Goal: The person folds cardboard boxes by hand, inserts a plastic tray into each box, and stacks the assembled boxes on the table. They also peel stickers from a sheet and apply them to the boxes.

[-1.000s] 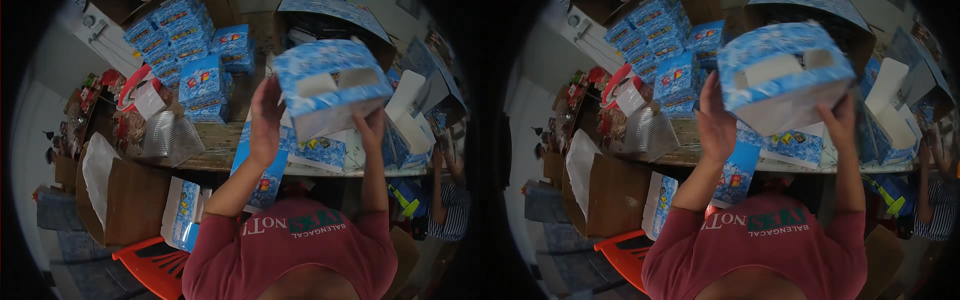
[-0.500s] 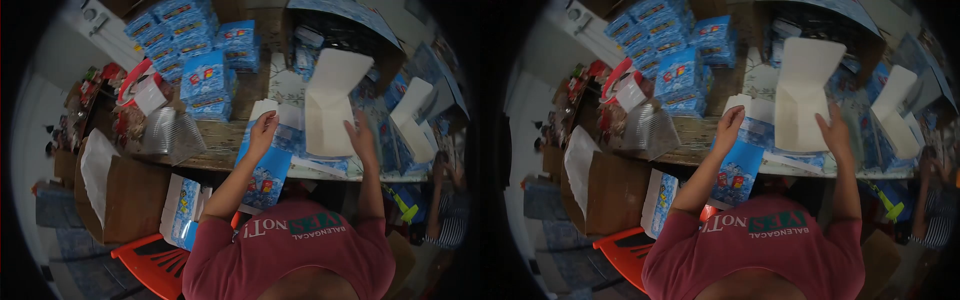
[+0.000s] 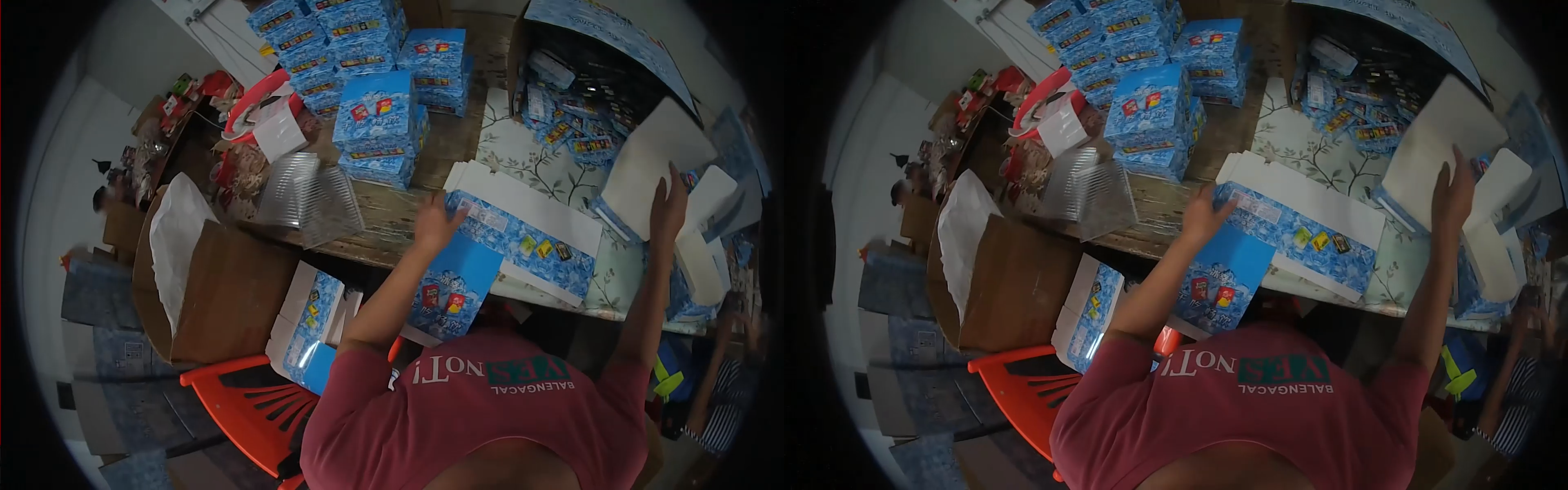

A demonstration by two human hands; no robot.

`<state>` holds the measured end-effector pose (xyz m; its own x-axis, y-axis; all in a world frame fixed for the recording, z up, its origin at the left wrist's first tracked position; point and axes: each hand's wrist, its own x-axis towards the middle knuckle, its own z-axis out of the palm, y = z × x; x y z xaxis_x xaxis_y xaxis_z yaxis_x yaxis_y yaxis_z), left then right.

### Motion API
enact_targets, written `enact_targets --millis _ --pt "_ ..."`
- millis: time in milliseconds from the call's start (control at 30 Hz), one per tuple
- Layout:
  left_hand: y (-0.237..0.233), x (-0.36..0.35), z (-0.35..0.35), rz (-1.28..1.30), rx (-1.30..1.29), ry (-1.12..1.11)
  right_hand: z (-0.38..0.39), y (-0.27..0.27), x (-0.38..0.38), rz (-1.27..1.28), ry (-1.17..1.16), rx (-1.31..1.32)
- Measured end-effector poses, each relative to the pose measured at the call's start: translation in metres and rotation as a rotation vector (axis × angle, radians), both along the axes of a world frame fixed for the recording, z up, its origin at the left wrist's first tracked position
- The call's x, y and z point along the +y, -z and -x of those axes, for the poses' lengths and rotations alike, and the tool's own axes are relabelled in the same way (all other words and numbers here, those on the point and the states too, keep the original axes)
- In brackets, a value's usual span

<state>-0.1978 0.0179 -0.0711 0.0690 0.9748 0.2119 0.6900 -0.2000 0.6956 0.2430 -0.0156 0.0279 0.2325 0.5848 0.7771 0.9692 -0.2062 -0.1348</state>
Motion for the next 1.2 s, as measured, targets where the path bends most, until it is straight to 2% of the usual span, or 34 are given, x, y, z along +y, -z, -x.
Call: enact_targets --millis 67,133,200,233,267,300,367,433,500,600,633,700,733,800,933,1000,1100,1167,1200 --pt "0.022 -0.013 -0.008 -0.071 0.331 -0.027 0.065 0.021 -0.007 0.065 -0.519 0.658" --pt "0.028 -0.014 -0.008 -0.074 0.321 -0.019 0.136 0.037 -0.020 0.586 -0.621 0.677" --pt "0.030 -0.012 -0.008 -0.080 0.306 -0.017 0.173 0.088 -0.022 0.555 -0.600 0.360" --pt "0.031 -0.011 -0.003 -0.035 0.199 0.033 0.181 0.109 -0.023 0.553 -0.605 0.361" --pt "0.030 -0.010 0.004 0.010 0.095 0.080 0.190 0.126 -0.024 0.449 -0.530 0.144" --pt "0.025 -0.010 0.011 0.006 0.100 0.070 0.197 0.136 -0.022 0.340 -0.453 -0.070" --pt "0.011 -0.002 0.027 -0.229 -0.232 -0.167 0.196 0.148 -0.010 0.383 -0.475 0.018" --pt "-0.007 0.016 0.052 -0.452 -0.377 -0.345 0.203 0.144 0.001 0.437 -0.490 0.110" --pt "-0.030 0.038 0.083 -0.425 -0.569 -0.470 0.225 0.112 0.029 0.533 -0.672 0.594" --pt "-0.022 0.098 0.134 -0.395 -0.618 -0.602 0.278 0.089 0.089 0.520 -0.904 0.981" --pt "-0.031 0.103 0.142 -0.399 -0.617 -0.608 0.299 0.083 0.109 0.504 -0.993 1.108" --pt "-0.051 0.107 0.150 -0.067 -0.805 -0.220 0.338 0.056 0.133 0.650 -0.963 1.220" --pt "-0.050 0.110 0.152 -0.071 -0.807 -0.225 0.354 0.044 0.133 0.653 -0.968 1.215" --pt "-0.052 0.119 0.155 -0.068 -0.604 -0.321 0.385 0.026 0.134 0.841 -1.130 1.419" --pt "-0.055 0.121 0.170 -0.091 -0.743 -0.262 0.417 0.053 0.127 0.726 -1.043 1.314" --pt "-0.050 0.129 0.181 -0.073 -0.793 -0.145 0.417 0.066 0.130 0.629 -1.107 1.272" --pt "-0.033 0.133 0.192 -0.058 -0.643 -0.251 0.401 0.075 0.129 0.638 -1.147 1.277" --pt "-0.009 0.134 0.203 -0.152 -0.654 -0.336 0.383 0.096 0.118 0.645 -1.061 1.023" --pt "-0.013 0.123 0.204 -0.242 -0.613 -0.433 0.370 0.107 0.112 0.610 -0.989 0.639"
